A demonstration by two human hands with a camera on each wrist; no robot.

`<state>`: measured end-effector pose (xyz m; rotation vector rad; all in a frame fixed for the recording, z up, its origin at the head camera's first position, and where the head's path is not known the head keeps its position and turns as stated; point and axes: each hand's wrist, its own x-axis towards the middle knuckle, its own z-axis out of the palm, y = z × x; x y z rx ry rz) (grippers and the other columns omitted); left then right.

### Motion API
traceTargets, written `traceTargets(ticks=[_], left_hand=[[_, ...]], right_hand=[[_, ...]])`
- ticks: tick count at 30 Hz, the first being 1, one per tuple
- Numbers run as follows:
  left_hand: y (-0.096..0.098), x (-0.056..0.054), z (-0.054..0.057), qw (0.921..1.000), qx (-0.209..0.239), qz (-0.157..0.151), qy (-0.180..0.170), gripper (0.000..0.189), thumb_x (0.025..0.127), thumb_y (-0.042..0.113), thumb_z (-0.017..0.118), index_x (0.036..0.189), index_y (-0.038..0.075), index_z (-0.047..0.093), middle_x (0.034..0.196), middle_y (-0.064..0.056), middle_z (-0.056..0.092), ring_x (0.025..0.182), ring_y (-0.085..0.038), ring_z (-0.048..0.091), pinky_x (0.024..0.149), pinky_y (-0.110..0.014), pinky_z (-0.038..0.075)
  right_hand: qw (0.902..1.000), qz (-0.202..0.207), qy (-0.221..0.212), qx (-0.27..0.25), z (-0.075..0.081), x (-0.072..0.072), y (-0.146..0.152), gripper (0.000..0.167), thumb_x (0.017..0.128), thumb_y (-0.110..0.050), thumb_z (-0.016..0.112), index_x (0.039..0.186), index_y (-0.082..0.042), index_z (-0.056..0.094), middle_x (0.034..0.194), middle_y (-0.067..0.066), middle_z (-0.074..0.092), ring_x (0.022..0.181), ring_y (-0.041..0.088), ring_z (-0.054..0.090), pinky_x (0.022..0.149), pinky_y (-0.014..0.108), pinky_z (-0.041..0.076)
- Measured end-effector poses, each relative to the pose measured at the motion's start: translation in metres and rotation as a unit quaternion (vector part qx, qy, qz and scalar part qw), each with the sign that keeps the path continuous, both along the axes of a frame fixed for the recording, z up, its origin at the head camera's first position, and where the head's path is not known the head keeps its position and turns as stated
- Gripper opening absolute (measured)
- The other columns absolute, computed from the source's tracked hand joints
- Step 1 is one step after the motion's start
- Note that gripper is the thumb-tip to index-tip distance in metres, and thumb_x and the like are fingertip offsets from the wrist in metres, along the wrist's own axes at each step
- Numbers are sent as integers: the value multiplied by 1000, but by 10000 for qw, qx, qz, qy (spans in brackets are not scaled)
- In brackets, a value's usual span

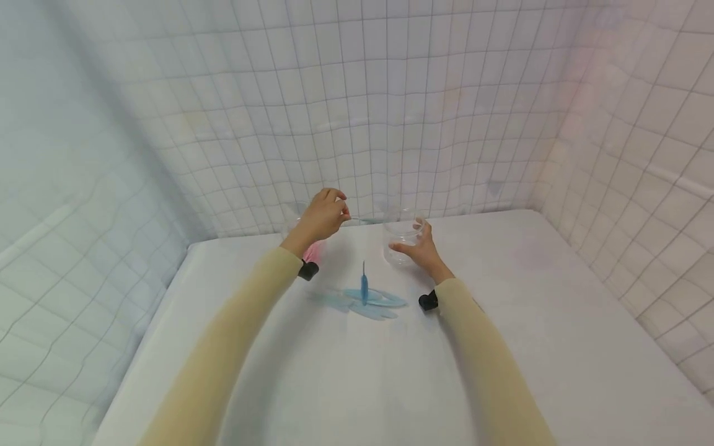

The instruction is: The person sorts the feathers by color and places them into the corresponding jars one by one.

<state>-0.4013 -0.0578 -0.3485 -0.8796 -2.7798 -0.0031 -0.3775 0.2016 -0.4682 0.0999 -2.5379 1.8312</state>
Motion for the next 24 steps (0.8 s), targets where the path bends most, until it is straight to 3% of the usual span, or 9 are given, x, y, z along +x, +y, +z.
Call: traceTargets(ticks=[6,11,16,20,24], left_hand=[[19,-7,0,9991,-409,115,86,22,98,29,53,103,15,69,133,-7,44,128,-27,32,110,-38,19],[31,-9,-5,9995,-260,137,78,21,96,32,56,100,17,70,133,-6,45,128,-26,32,110,-37,20],[30,-8,-14,9984,491,197,-220,23,94,36,58,100,17,70,133,-7,47,126,-26,37,106,-38,27],[22,-7,-24,9879,1390,290,-626,26,94,36,60,102,14,71,133,-9,50,124,-27,40,104,-38,30],[13,-6,-33,9777,1899,262,-855,26,92,34,63,104,11,71,130,-12,52,122,-30,43,104,-40,31]], right_hand=[[9999,-64,-12,132,-4,3,-4,107,75,-42,80,148,-17,5,151,13,20,137,38,18,107,52,22],[9997,-137,-38,200,-6,3,-6,105,77,-40,79,148,-17,5,151,13,20,137,38,18,107,53,22],[9996,-159,-49,220,-9,1,-6,107,75,-42,79,148,-18,5,151,13,20,137,38,19,107,51,22],[9998,-122,0,165,-8,0,-3,108,75,-44,79,148,-18,5,151,14,20,137,39,19,107,52,22],[9998,-96,54,147,-5,0,1,108,74,-45,79,148,-18,5,151,14,20,137,40,19,107,52,22]])
